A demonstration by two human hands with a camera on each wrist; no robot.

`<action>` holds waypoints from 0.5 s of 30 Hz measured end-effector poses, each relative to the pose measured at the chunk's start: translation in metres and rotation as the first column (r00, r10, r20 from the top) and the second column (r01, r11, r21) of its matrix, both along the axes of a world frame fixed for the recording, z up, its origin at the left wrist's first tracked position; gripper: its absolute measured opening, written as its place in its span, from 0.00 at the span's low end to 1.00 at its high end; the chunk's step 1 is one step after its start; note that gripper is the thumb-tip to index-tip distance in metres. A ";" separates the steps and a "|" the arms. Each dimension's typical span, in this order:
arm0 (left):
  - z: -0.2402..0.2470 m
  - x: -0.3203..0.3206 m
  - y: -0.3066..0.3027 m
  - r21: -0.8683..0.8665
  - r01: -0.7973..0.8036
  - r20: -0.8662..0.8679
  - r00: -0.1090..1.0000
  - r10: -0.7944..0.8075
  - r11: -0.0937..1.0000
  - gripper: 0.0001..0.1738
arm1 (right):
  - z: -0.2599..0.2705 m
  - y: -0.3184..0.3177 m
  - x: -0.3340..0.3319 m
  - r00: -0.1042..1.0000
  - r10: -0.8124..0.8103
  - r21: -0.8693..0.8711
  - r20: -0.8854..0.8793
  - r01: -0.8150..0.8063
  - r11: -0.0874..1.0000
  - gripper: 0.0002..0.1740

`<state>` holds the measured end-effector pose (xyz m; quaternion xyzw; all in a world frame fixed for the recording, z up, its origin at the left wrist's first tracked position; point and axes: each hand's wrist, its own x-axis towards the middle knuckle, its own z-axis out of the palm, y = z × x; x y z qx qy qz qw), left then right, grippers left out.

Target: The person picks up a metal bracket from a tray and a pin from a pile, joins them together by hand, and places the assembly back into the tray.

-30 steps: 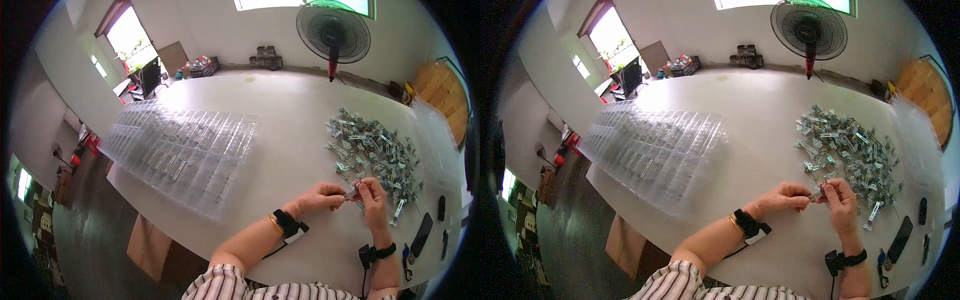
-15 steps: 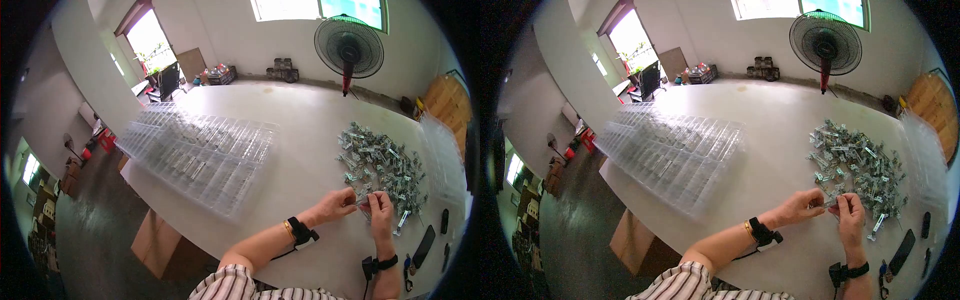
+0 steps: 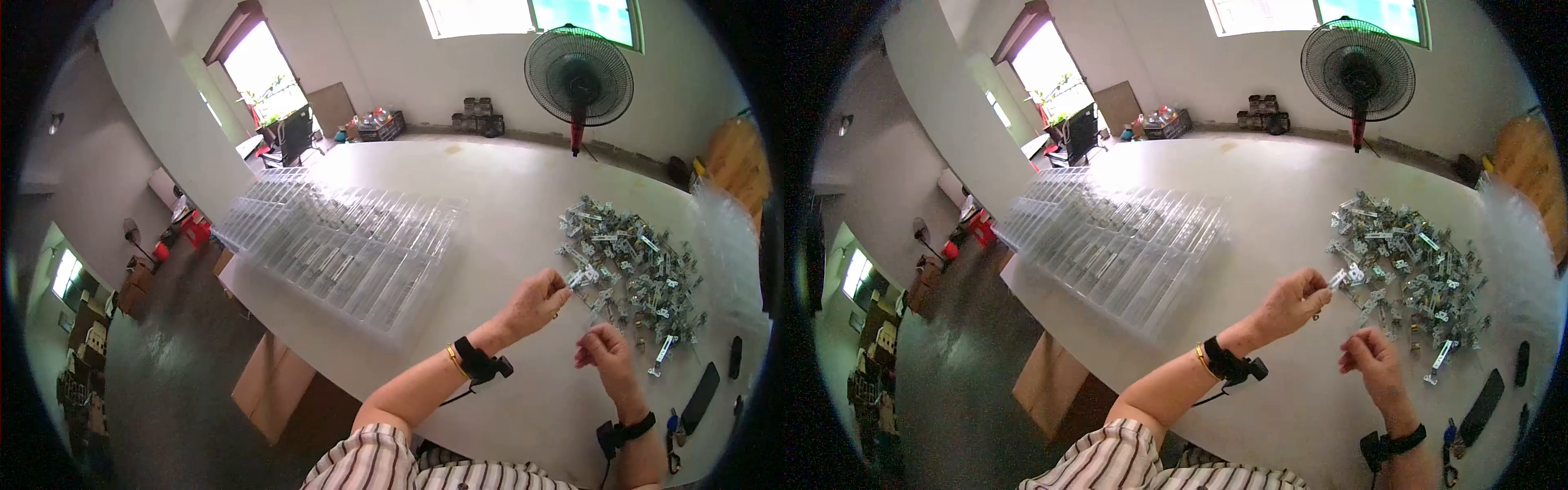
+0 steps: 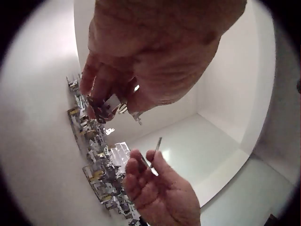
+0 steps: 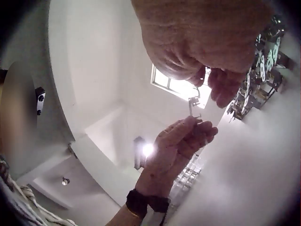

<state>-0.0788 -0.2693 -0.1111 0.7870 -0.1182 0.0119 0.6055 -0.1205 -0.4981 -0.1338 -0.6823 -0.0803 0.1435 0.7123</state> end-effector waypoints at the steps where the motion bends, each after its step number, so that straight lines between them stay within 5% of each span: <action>1: 0.002 -0.002 0.005 -0.009 -0.006 0.038 0.999 0.006 1.000 0.12 | -0.003 -0.001 -0.003 0.985 0.157 -0.008 -0.078 -0.158 0.987 0.08; 5: 0.030 -0.017 0.033 0.052 -0.091 0.027 0.996 0.089 0.994 0.12 | -0.018 0.002 -0.009 0.921 0.357 -0.154 -0.157 -0.380 0.912 0.09; 8: 0.058 -0.030 0.067 0.187 -0.207 0.105 0.976 0.190 0.960 0.10 | -0.017 0.002 -0.012 0.932 0.339 -0.174 -0.127 -0.357 0.918 0.09; 15: 0.102 -0.057 0.176 0.482 -0.592 0.257 0.800 0.542 0.646 0.11 | -0.011 0.001 -0.022 0.951 0.291 -0.121 -0.102 -0.302 0.946 0.10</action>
